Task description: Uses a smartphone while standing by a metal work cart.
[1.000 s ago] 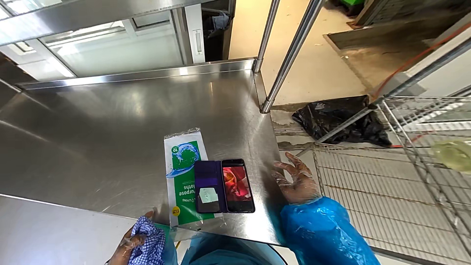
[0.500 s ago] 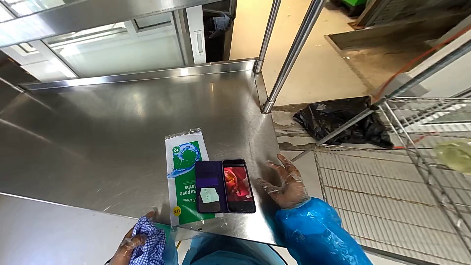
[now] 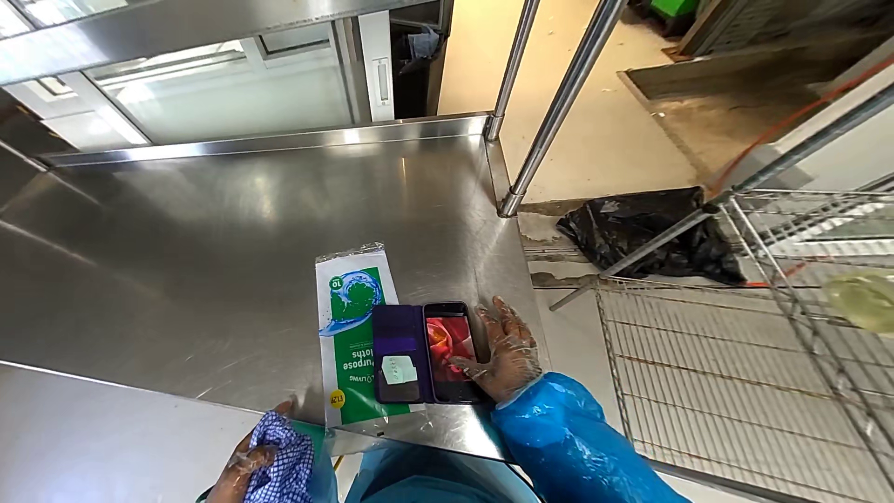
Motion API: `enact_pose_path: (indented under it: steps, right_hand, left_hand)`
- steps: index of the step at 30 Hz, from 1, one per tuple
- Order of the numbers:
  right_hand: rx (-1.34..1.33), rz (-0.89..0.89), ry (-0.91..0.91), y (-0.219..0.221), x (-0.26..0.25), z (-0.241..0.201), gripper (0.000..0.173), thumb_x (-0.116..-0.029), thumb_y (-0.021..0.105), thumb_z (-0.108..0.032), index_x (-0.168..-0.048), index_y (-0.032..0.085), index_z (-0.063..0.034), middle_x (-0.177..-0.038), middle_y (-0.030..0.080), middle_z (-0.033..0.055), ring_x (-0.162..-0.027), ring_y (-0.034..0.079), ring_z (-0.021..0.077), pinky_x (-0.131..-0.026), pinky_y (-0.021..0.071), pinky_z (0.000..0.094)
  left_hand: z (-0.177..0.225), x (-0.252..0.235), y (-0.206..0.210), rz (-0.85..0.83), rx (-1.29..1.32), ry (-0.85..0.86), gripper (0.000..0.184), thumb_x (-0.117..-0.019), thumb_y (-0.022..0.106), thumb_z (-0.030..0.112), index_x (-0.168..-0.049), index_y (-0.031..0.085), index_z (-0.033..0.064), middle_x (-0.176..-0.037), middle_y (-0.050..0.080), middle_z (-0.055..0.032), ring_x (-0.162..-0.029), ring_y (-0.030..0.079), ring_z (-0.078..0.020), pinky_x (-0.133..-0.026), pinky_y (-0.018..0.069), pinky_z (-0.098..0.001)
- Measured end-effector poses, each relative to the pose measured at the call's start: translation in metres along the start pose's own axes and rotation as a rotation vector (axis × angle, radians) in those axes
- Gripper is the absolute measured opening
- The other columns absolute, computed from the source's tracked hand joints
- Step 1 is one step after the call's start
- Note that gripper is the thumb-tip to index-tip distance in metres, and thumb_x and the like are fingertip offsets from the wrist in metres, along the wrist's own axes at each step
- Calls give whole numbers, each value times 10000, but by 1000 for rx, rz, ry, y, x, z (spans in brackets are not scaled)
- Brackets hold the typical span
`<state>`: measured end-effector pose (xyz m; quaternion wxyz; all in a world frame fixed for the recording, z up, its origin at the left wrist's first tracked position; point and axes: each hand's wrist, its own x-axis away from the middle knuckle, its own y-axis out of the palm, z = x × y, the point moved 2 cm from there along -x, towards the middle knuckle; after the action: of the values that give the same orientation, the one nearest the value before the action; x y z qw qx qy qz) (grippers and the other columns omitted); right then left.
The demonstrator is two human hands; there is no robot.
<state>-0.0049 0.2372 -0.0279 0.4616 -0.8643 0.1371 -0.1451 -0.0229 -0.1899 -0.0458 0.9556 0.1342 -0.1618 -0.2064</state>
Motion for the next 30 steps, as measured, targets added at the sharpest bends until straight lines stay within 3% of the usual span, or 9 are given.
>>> enact_pose_path:
  steps: [3, 6, 8, 13, 19, 26, 30]
  right_hand:
    - [-2, 3, -56, 7, 1, -10, 1000, -718, 906, -436, -1520, 474, -23, -1642, 289, 271, -1522, 256, 477, -1210, 210, 648]
    - [-99, 140, -147, 11, 2, -8, 974, -682, 920, -437, -1464, 536, 0, -1594, 373, 287, -1468, 360, 495, -1171, 287, 673]
    - [-175, 224, -156, 8, -1, 2, 902, -681, 921, -368, -1414, 575, 28, -1568, 407, 294, -1435, 404, 502, -1144, 333, 677]
    - [-252, 338, -68, -19, -3, 36, 695, -825, 814, -199, -1404, 553, 82, -1580, 363, 325, -1438, 383, 524, -1136, 352, 668]
    - [-297, 405, 35, -33, 2, 60, 597, -862, 786, -164, -1364, 578, 82, -1608, 321, 311, -1455, 356, 515, -1143, 337, 653]
    - [-268, 354, 74, -37, 7, 50, 624, -835, 810, -102, -1382, 569, 80, -1621, 303, 302, -1460, 345, 518, -1144, 326, 657]
    - [-231, 353, -4, -30, 10, 49, 702, -753, 856, -99, -1365, 578, 102, -1590, 322, 347, -1423, 379, 554, -1112, 345, 685]
  left_hand:
    - [0, 1, -1, -4, 2, 4, 609, -817, 781, 330, -1357, 620, 99, -1101, 747, 24, -952, 703, -44, -872, 568, -242]
    - [2, 2, 2, -1, -20, 17, 582, -837, 764, 343, -1352, 628, 109, -1139, 741, 27, -983, 695, -37, -894, 560, -238]
    - [3, 4, 1, 15, -18, 13, 567, -830, 766, 333, -1341, 642, 118, -1131, 744, 27, -975, 697, -37, -887, 564, -239]
    - [4, 6, 1, 61, 5, -13, 576, -806, 771, 275, -1330, 626, 84, -1105, 747, 17, -960, 704, -52, -873, 574, -249]
    - [4, 2, -3, 21, -19, -3, 603, -817, 767, 304, -1356, 612, 83, -1117, 743, 31, -964, 701, -44, -878, 567, -242]
    - [5, -1, -1, 10, -24, -10, 605, -818, 769, 309, -1355, 609, 83, -1090, 748, 30, -944, 704, -46, -866, 571, -245]
    - [6, 0, -1, 30, -23, -17, 591, -806, 768, 288, -1342, 622, 86, -1079, 752, 32, -934, 707, -42, -856, 576, -241]
